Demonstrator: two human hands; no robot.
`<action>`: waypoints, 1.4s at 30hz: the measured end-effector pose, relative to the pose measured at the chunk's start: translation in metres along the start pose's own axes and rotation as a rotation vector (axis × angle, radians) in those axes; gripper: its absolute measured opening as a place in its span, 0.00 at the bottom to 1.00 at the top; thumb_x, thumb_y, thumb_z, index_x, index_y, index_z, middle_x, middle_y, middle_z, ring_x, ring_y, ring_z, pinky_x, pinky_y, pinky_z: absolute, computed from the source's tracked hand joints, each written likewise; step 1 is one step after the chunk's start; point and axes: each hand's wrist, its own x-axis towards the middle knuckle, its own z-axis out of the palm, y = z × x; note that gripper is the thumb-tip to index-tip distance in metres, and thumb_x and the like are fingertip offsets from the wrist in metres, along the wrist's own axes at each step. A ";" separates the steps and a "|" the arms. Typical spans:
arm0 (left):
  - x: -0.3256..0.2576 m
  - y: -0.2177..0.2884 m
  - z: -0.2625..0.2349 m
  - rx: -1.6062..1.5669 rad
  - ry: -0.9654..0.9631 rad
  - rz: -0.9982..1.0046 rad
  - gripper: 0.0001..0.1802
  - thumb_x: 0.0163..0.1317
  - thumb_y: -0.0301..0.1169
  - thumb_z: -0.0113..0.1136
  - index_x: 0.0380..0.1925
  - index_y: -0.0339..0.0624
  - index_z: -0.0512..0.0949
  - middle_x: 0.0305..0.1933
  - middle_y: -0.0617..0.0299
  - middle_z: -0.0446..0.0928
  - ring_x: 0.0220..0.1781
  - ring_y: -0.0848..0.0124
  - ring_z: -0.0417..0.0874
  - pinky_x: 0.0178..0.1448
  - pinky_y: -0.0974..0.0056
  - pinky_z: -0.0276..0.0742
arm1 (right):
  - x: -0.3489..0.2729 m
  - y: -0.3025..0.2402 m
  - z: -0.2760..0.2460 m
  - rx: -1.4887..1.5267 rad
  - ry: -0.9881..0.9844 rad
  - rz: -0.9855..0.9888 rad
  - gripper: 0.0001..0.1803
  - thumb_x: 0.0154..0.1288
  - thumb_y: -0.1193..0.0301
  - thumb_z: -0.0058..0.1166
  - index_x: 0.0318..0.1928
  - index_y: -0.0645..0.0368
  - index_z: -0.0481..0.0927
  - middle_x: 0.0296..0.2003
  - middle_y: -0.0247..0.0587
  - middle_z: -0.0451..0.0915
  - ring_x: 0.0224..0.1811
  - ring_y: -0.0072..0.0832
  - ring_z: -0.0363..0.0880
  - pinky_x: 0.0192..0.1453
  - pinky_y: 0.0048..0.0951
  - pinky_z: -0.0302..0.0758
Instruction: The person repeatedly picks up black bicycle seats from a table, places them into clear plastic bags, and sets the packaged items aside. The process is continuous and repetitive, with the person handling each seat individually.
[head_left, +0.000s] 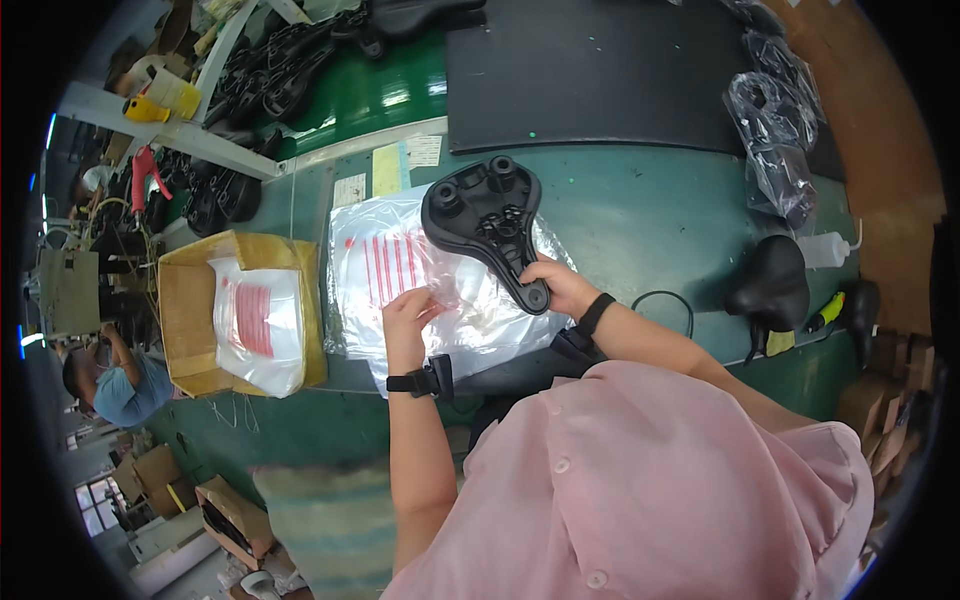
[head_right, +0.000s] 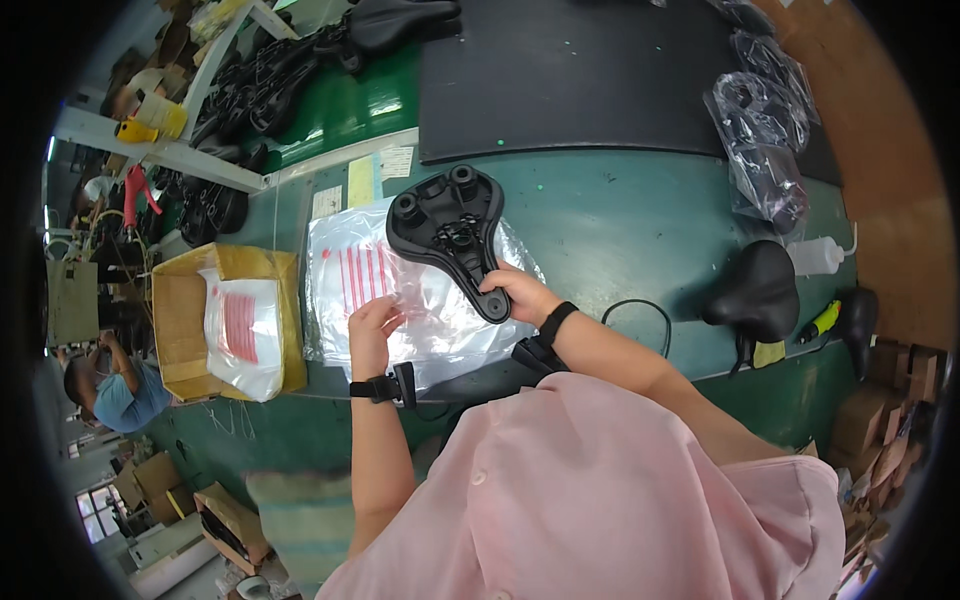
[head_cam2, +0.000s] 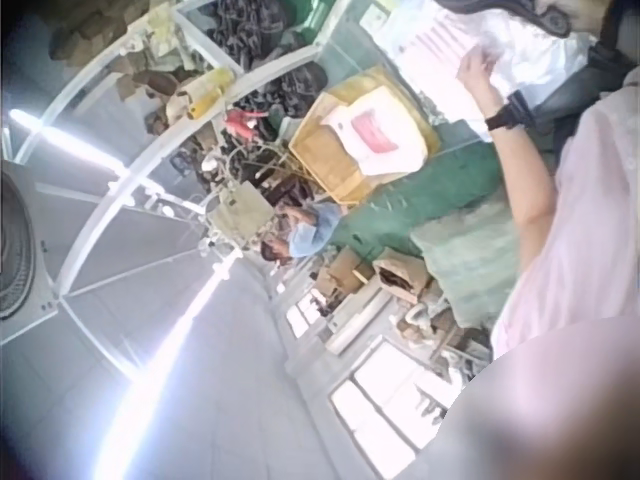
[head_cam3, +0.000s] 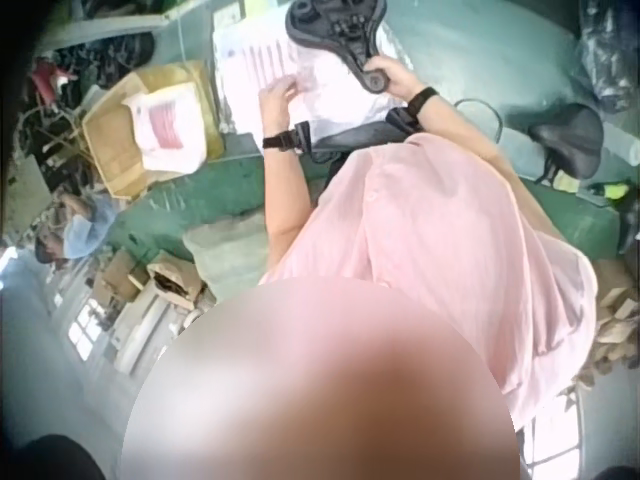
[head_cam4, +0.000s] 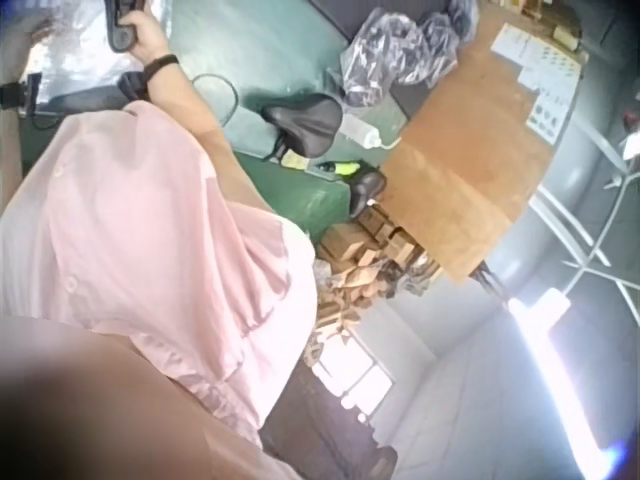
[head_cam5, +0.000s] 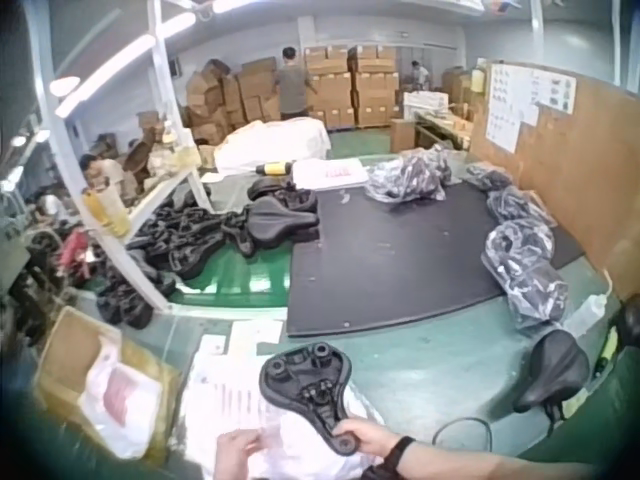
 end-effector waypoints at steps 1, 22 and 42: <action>0.001 -0.002 0.001 0.037 -0.045 0.011 0.07 0.61 0.28 0.57 0.32 0.34 0.79 0.32 0.60 0.79 0.34 0.72 0.80 0.42 0.68 0.80 | 0.001 0.001 0.002 0.008 -0.032 -0.011 0.29 0.51 0.82 0.48 0.58 0.61 0.68 0.43 0.41 0.78 0.41 0.27 0.80 0.44 0.28 0.80; -0.034 0.019 -0.067 -0.283 -0.053 0.044 0.08 0.64 0.28 0.55 0.40 0.37 0.78 0.25 0.69 0.70 0.28 0.77 0.72 0.40 0.68 0.72 | -0.007 -0.035 0.013 -0.392 0.189 -0.343 0.40 0.45 0.84 0.50 0.65 0.63 0.61 0.45 0.36 0.76 0.43 0.24 0.75 0.47 0.23 0.72; -0.081 0.081 0.023 0.871 -0.272 0.942 0.15 0.57 0.29 0.59 0.46 0.47 0.83 0.21 0.58 0.75 0.21 0.68 0.73 0.27 0.66 0.69 | -0.026 -0.037 0.068 -1.644 -0.013 -0.218 0.37 0.43 0.77 0.56 0.61 0.56 0.69 0.44 0.45 0.79 0.42 0.43 0.79 0.45 0.36 0.75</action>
